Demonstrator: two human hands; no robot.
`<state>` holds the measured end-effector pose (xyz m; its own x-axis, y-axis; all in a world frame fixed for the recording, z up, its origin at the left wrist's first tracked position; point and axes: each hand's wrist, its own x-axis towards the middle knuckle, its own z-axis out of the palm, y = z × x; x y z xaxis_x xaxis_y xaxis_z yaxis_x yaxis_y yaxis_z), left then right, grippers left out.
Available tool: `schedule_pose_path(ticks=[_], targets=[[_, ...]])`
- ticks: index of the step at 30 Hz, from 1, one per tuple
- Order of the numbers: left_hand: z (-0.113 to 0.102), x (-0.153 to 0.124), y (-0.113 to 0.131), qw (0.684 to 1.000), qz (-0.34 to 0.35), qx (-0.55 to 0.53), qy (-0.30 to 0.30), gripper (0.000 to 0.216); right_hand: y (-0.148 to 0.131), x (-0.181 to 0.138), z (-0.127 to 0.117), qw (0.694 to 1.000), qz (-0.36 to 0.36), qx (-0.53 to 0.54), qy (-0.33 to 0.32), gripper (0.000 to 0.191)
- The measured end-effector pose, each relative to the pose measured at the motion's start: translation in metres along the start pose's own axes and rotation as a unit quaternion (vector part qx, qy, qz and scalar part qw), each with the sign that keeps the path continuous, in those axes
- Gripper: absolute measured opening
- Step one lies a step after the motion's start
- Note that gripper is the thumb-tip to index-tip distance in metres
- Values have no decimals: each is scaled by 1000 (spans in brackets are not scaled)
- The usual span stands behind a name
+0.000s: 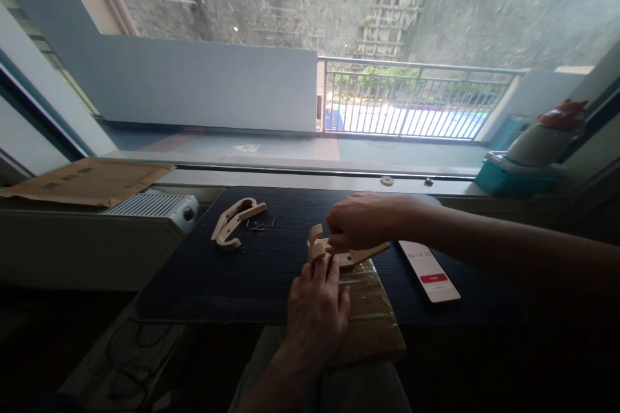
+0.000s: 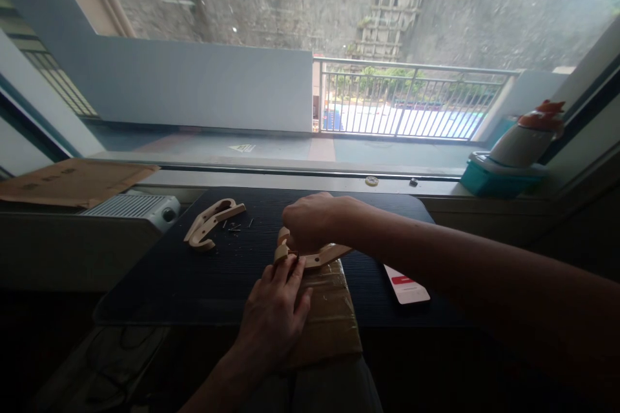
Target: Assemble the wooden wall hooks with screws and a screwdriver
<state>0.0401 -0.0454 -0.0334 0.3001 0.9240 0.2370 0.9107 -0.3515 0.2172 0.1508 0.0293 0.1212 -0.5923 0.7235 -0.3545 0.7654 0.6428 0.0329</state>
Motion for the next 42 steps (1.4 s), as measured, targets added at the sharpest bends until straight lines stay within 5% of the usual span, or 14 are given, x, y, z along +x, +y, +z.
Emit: schedule_pose_path(ticks=[11,20,25,34,42], targets=[[2,0,-2,1000,4,-15,0,48,-8,6,-4,990,-108,-91,1,6],[0,0,-1,1000,6,-12,0,46,6,9,2,1000,6,9,-6,18],[2,0,-2,1000,6,-10,10,48,-3,6,-5,998,-21,-53,-4,26],[1,0,-1,1000,2,-14,4,47,-6,7,-4,993,-91,-78,-2,9],[1,0,-2,1000,7,-12,8,47,4,9,-1,1000,13,-13,2,27]])
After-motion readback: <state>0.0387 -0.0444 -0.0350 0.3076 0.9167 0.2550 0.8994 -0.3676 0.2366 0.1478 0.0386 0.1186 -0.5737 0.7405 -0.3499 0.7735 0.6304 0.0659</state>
